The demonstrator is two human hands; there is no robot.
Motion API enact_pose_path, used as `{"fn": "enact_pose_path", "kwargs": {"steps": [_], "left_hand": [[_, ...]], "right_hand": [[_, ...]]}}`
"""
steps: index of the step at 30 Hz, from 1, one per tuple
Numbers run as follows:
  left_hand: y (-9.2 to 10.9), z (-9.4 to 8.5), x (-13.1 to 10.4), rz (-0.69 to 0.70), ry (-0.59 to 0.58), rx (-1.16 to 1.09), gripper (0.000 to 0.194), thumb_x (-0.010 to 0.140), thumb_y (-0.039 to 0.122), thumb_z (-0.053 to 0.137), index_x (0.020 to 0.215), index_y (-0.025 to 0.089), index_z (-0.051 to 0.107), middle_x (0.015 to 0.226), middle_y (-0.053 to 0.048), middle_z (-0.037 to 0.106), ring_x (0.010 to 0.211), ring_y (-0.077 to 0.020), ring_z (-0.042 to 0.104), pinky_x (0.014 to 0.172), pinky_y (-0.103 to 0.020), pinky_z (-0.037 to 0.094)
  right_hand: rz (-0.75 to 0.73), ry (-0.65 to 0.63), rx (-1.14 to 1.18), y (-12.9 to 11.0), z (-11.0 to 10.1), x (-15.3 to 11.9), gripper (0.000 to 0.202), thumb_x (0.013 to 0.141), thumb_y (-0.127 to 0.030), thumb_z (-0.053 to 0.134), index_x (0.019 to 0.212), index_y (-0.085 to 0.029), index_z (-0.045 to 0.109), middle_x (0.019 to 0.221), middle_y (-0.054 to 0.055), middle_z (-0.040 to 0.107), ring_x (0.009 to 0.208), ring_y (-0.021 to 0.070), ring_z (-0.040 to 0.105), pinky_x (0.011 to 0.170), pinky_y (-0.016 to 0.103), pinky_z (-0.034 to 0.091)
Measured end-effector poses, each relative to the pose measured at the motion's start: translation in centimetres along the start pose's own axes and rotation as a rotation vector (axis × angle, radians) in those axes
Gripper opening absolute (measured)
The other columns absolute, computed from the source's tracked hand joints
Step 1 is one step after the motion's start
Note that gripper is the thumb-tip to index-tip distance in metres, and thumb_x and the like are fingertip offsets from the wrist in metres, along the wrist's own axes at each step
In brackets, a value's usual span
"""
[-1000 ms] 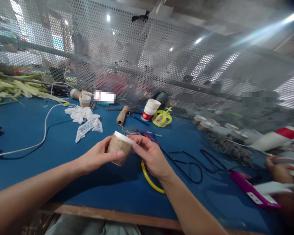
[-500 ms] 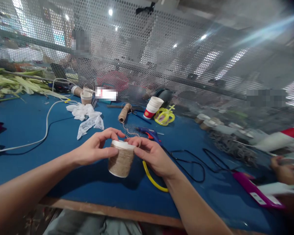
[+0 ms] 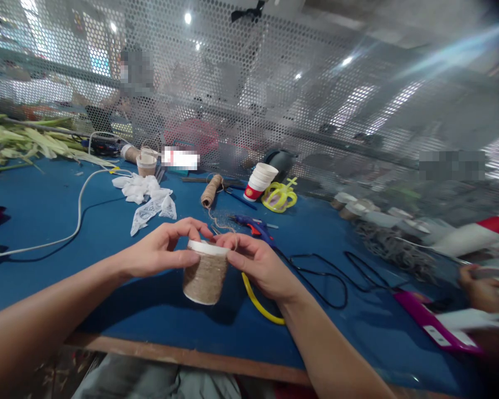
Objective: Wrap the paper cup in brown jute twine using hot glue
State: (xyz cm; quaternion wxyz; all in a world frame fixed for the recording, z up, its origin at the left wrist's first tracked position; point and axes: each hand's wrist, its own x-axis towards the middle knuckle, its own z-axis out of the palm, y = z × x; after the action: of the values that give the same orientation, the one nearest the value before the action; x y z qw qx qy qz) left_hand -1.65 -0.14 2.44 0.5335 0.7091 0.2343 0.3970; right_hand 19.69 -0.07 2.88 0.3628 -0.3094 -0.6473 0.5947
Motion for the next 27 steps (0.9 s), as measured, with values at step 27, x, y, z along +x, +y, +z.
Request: {"fn": "enact_pose_path", "kwargs": {"steps": [27], "left_hand": [[2.1, -1.5, -0.1, 0.384, -0.093, 0.851, 0.015, 0.078, 0.021, 0.056, 0.087, 0.015, 0.066, 0.084, -0.008, 0.063, 0.099, -0.0214, 0.053, 0.091, -0.038, 0.040]], "right_hand": [[0.067, -0.032, -0.054, 0.2, -0.4, 0.1, 0.021, 0.073, -0.037, 0.066, 0.077, -0.018, 0.060, 0.095, 0.004, 0.061, 0.096, 0.0181, 0.053, 0.088, 0.034, 0.038]]}}
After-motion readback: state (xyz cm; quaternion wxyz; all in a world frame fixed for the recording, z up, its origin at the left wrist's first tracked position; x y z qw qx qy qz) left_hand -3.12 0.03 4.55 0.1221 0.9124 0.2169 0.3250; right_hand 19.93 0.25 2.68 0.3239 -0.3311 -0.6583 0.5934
